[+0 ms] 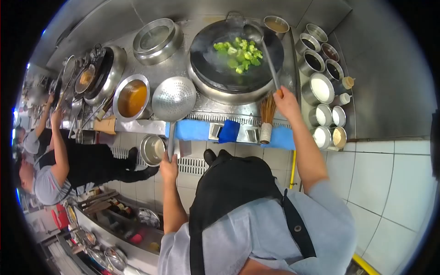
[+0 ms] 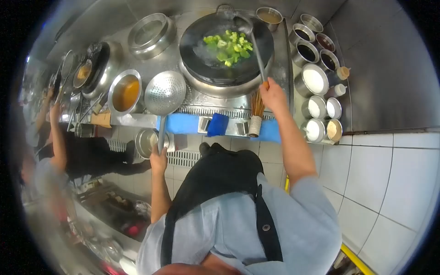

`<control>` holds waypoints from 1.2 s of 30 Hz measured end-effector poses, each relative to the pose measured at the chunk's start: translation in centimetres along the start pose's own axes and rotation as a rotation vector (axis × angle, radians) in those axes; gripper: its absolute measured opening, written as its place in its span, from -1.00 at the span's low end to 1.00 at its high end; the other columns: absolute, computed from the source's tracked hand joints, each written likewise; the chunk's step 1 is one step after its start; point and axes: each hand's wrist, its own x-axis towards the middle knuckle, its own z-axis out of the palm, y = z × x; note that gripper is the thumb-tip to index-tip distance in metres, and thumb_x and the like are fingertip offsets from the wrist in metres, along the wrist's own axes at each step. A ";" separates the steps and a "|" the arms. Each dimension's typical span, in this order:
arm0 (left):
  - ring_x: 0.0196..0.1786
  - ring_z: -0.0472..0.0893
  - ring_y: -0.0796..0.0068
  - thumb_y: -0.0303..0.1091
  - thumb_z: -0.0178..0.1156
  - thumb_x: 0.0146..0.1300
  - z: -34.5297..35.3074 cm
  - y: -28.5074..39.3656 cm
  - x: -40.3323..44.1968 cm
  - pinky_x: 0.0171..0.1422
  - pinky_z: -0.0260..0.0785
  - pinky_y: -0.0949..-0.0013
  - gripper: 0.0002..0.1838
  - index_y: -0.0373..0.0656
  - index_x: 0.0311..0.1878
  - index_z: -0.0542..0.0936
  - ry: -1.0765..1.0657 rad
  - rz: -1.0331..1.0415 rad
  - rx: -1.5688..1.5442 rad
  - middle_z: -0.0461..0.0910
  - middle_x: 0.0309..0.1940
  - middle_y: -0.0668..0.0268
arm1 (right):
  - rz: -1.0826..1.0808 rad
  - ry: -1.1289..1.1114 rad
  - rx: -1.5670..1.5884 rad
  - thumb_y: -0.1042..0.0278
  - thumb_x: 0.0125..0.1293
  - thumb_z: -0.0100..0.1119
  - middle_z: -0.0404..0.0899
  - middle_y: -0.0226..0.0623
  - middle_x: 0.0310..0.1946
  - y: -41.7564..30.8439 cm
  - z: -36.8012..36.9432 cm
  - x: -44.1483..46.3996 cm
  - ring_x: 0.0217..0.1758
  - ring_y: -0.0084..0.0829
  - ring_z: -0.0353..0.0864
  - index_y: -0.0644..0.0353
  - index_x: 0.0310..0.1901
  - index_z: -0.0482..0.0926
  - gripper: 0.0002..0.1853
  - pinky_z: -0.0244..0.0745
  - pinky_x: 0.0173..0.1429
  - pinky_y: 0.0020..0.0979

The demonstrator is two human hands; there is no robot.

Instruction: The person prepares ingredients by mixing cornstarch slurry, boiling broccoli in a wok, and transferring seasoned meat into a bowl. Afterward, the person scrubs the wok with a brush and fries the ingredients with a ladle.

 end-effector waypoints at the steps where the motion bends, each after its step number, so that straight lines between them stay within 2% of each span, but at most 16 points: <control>1: 0.15 0.70 -0.20 -0.24 0.34 0.34 -0.1 -0.7 0.7 0.27 0.50 0.00 -0.41 -0.39 0.34 0.52 -0.004 -0.004 -0.012 0.70 0.05 -0.23 | 0.231 -0.226 0.194 0.12 0.48 0.23 0.71 -0.10 -0.24 -2.2 -0.6 -0.1 -0.30 -0.28 0.71 0.34 0.39 0.46 -0.41 0.60 -0.18 -0.25; 2: 0.15 0.70 -0.17 -0.26 0.40 0.30 -0.2 -1.5 1.3 0.25 0.51 0.00 -0.42 -0.36 0.32 0.55 0.024 0.017 -0.024 0.71 0.07 -0.13 | 0.466 -0.453 0.389 0.12 0.51 0.20 0.67 -0.20 -0.32 -4.0 -1.0 -0.5 -0.42 -0.38 0.65 0.35 0.37 0.46 -0.44 0.56 -0.33 -0.29; 3: 0.15 0.70 -0.17 -0.26 0.40 0.30 -0.5 -1.3 1.6 0.25 0.51 0.00 -0.42 -0.36 0.32 0.55 0.009 0.020 -0.027 0.71 0.07 -0.13 | 0.477 -0.447 0.378 0.12 0.51 0.20 0.67 -0.20 -0.32 -5.1 -1.1 -1.0 -0.42 -0.38 0.65 0.35 0.37 0.46 -0.44 0.56 -0.33 -0.29; 5: -0.02 0.73 0.13 -0.24 0.40 0.32 -1.9 0.6 1.4 0.10 0.56 0.13 -0.46 -0.32 0.29 0.58 0.272 0.274 0.018 0.71 -0.02 -0.04 | 0.707 -0.660 1.131 0.17 0.58 0.13 0.52 -0.39 -0.41 -7.0 -1.0 -1.8 -0.54 -0.56 0.47 0.28 0.31 0.48 -0.57 0.37 -0.50 -0.42; 6: -0.02 0.73 0.13 -0.24 0.40 0.32 -2.9 1.5 1.4 0.10 0.56 0.13 -0.46 -0.32 0.29 0.58 0.250 0.276 0.020 0.71 -0.02 -0.04 | 0.758 -0.653 1.372 0.22 0.60 0.10 0.46 -0.46 -0.44 -9.3 -2.0 -2.3 -0.57 -0.58 0.39 0.24 0.22 0.50 -0.68 0.28 -0.53 -0.47; 9: 0.07 0.70 0.05 -0.30 0.44 0.28 -5.1 5.5 4.0 0.20 0.52 0.10 -0.50 -0.27 0.25 0.61 0.365 0.528 0.146 0.69 0.06 0.05 | 0.828 -0.697 1.487 0.20 0.59 0.12 0.47 -0.44 -0.44 -11.7 -2.3 -4.2 -0.58 -0.58 0.41 0.23 0.23 0.50 -0.66 0.26 -0.55 -0.51; 11: 0.03 0.69 0.07 -0.34 0.42 0.28 -5.4 8.1 5.6 0.20 0.51 0.10 -0.54 -0.27 0.21 0.62 0.231 0.543 -0.058 0.70 0.03 0.05 | 0.774 -0.682 1.376 0.24 0.57 0.13 0.47 -0.44 -0.44 -12.8 -2.7 -5.6 -0.61 -0.59 0.40 0.21 0.23 0.50 -0.67 0.24 -0.57 -0.52; 13: 0.03 0.68 0.04 -0.36 0.41 0.28 -5.2 11.9 6.5 0.21 0.51 0.10 -0.59 -0.26 0.17 0.64 0.185 0.595 -0.076 0.71 0.01 0.05 | 0.570 -0.702 0.994 0.26 0.56 0.14 0.49 -0.43 -0.44 -13.3 -3.4 -6.9 -0.64 -0.59 0.41 0.19 0.22 0.52 -0.69 0.25 -0.59 -0.53; 15: 0.06 0.68 0.00 -0.39 0.41 0.26 -4.3 15.0 7.2 0.22 0.51 0.10 -0.64 -0.27 0.11 0.66 0.108 0.772 -0.099 0.71 0.00 0.04 | 0.462 -0.682 0.888 0.29 0.54 0.17 0.51 -0.41 -0.41 -12.3 -3.8 -8.6 -0.58 -0.58 0.48 0.23 0.29 0.51 -0.62 0.37 -0.51 -0.50; 17: 0.07 0.69 0.06 -0.41 0.41 0.28 -2.9 18.5 6.6 0.23 0.50 0.13 -0.64 -0.26 0.13 0.66 0.076 0.850 -0.135 0.71 0.02 0.06 | 0.299 -0.493 0.764 0.29 0.50 0.22 0.54 -0.40 -0.37 -11.3 -4.1 -10.1 -0.51 -0.55 0.55 0.29 0.37 0.45 -0.52 0.45 -0.42 -0.44; 20: 0.08 0.69 0.04 -0.42 0.41 0.27 -0.2 23.7 4.0 0.23 0.50 0.12 -0.65 -0.25 0.11 0.67 0.012 0.963 -0.212 0.72 0.03 0.06 | 0.306 -0.596 0.697 0.43 0.48 0.20 0.50 -0.51 -0.40 -10.6 -7.2 -10.5 -0.45 -0.66 0.51 0.18 0.49 0.38 -0.44 0.44 -0.37 -0.54; 24: 0.11 0.67 -0.03 -0.39 0.41 0.25 3.9 28.5 2.1 0.24 0.50 0.07 -0.67 -0.23 0.07 0.68 -0.032 1.061 -0.227 0.71 0.04 0.06 | 0.232 -0.602 0.541 0.43 0.45 0.22 0.53 -0.44 -0.38 -7.8 -7.3 -8.9 -0.41 -0.57 0.52 0.17 0.47 0.41 -0.43 0.46 -0.31 -0.45; 26: 0.12 0.66 -0.02 -0.38 0.41 0.26 6.3 30.4 1.6 0.26 0.49 0.06 -0.67 -0.22 0.08 0.68 -0.013 1.069 -0.180 0.71 0.03 0.07 | 0.190 -0.515 0.428 0.37 0.41 0.27 0.60 -0.18 -0.31 -7.1 -6.6 -6.8 -0.20 -0.31 0.65 0.19 0.42 0.44 -0.44 0.54 -0.05 -0.26; 29: 0.10 0.65 0.00 -0.32 0.39 0.29 9.5 33.3 2.7 0.23 0.46 0.01 -0.70 -0.20 0.05 0.67 0.068 1.105 -0.110 0.71 -0.02 0.11 | 0.191 -0.370 0.484 0.34 0.41 0.26 0.67 -0.08 -0.23 -4.0 -5.3 -5.9 -0.17 -0.15 0.69 0.15 0.44 0.45 -0.43 0.56 0.01 -0.20; 32: -0.06 0.63 0.04 -0.25 0.35 0.35 12.3 34.2 3.9 0.08 0.40 0.04 -0.82 -0.15 -0.12 0.69 0.119 1.055 0.056 0.68 -0.19 0.20 | 0.149 -0.261 0.458 0.27 0.41 0.28 0.61 -0.20 -0.34 -2.2 -6.6 -3.6 -0.32 -0.32 0.60 0.14 0.47 0.44 -0.39 0.55 -0.09 -0.30; 36: -0.11 0.63 0.11 -0.17 0.28 0.41 12.7 34.4 4.2 0.02 0.33 0.05 -0.79 -0.11 -0.23 0.68 0.113 1.068 0.248 0.67 -0.29 0.24 | 0.166 -0.177 0.352 0.26 0.40 0.29 0.67 -0.07 -0.29 0.6 -4.8 0.3 -0.30 -0.26 0.66 0.16 0.48 0.43 -0.38 0.56 -0.10 -0.25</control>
